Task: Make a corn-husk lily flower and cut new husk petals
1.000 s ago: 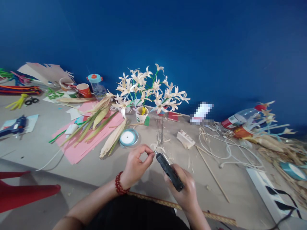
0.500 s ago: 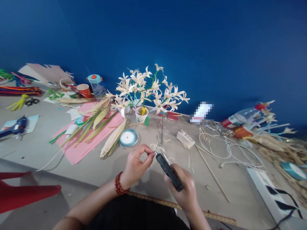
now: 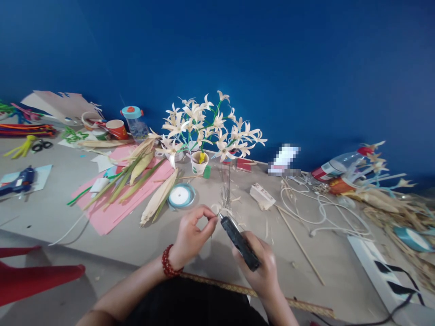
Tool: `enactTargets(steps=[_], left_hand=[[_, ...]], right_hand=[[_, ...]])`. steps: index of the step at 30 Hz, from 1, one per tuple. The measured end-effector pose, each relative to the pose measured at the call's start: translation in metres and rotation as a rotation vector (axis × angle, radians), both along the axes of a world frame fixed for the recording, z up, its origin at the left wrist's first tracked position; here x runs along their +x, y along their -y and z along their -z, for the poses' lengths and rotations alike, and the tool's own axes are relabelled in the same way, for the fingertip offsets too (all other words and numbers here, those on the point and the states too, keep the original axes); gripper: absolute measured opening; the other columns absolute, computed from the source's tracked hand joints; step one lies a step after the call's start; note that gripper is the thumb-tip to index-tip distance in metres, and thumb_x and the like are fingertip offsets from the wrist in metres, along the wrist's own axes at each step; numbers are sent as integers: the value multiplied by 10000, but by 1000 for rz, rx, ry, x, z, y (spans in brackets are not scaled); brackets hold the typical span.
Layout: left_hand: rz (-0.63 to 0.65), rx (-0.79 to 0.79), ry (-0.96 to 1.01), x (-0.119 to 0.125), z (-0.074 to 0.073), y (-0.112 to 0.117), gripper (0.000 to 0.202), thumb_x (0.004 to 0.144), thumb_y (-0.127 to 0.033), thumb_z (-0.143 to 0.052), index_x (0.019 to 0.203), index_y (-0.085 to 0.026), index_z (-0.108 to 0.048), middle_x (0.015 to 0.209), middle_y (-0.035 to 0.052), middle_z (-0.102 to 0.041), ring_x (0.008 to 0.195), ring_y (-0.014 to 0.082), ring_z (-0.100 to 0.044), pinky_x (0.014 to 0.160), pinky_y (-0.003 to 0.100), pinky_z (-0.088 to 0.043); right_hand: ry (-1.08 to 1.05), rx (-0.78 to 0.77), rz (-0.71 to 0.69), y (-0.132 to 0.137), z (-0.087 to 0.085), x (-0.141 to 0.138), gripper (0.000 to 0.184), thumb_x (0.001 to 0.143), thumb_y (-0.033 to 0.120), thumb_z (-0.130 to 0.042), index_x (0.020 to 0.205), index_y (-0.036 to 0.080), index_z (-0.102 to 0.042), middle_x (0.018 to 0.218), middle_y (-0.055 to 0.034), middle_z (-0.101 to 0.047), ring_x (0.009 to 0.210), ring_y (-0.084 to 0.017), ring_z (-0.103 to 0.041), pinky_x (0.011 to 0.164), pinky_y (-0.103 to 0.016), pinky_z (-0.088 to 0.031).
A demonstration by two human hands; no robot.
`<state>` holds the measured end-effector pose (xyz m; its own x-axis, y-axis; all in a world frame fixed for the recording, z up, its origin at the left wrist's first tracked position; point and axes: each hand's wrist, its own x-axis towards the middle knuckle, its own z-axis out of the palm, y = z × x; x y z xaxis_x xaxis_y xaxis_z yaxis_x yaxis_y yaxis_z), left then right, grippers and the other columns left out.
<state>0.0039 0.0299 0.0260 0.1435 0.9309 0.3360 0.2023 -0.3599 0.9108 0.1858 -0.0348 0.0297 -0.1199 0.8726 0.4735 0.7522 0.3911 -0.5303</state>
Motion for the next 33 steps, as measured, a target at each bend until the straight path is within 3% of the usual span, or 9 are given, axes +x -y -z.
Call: enactTargets(steps=[8, 12, 16, 20, 23, 27, 33], left_hand=[[4, -26, -2, -4, 4, -1, 121, 871, -186, -613, 753, -182, -590, 745, -3, -633, 716, 128, -588, 708, 226, -452], [17, -125, 49, -7, 14, -4, 111, 886, -243, -610, 791, -185, -610, 759, 2, -631, 742, 140, -586, 727, 239, -454], [34, -193, 141, -10, 27, -8, 123, 889, -288, -613, 823, -184, -615, 755, 4, -632, 736, 144, -586, 715, 239, -461], [53, -208, 175, -11, 35, -11, 135, 886, -308, -623, 841, -181, -625, 748, 10, -633, 731, 145, -588, 708, 237, -469], [45, -188, 155, -9, 35, -13, 165, 880, -324, -626, 810, -175, -633, 742, 18, -636, 731, 151, -595, 716, 243, -476], [24, -174, 124, -7, 33, -13, 205, 869, -348, -629, 769, -170, -635, 709, 25, -637, 701, 160, -599, 687, 250, -487], [-4, -163, 127, -7, 36, -16, 208, 849, -354, -649, 753, -170, -643, 698, 27, -650, 690, 167, -617, 677, 251, -500]], right_hand=[[-56, -74, 27, 3, 7, 2, 61, 844, 183, -547, 835, 236, -518, 633, 23, -572, 530, -156, -574, 522, -236, -434], [-86, -124, 109, 7, 13, 11, 98, 877, 211, -546, 972, 236, -552, 722, 1, -641, 604, -169, -627, 591, -245, -465], [80, -111, 330, 3, 23, 45, 225, 883, 283, -565, 1099, 230, -535, 836, -44, -696, 702, -219, -669, 634, -282, -477], [254, -205, 510, -15, 33, 96, 379, 843, 252, -534, 1214, 186, -490, 1107, -139, -682, 975, -301, -667, 773, -363, -504], [339, -299, 619, -32, 39, 128, 380, 855, 244, -512, 1226, 168, -490, 1133, -149, -674, 1002, -299, -658, 805, -375, -498], [399, -355, 588, -44, 51, 146, 366, 829, 207, -523, 1191, 147, -535, 1095, -145, -685, 986, -286, -655, 828, -371, -484], [422, -352, 459, -44, 62, 144, 474, 734, 180, -565, 1206, 138, -570, 1162, -148, -668, 1115, -303, -594, 934, -408, -446]])
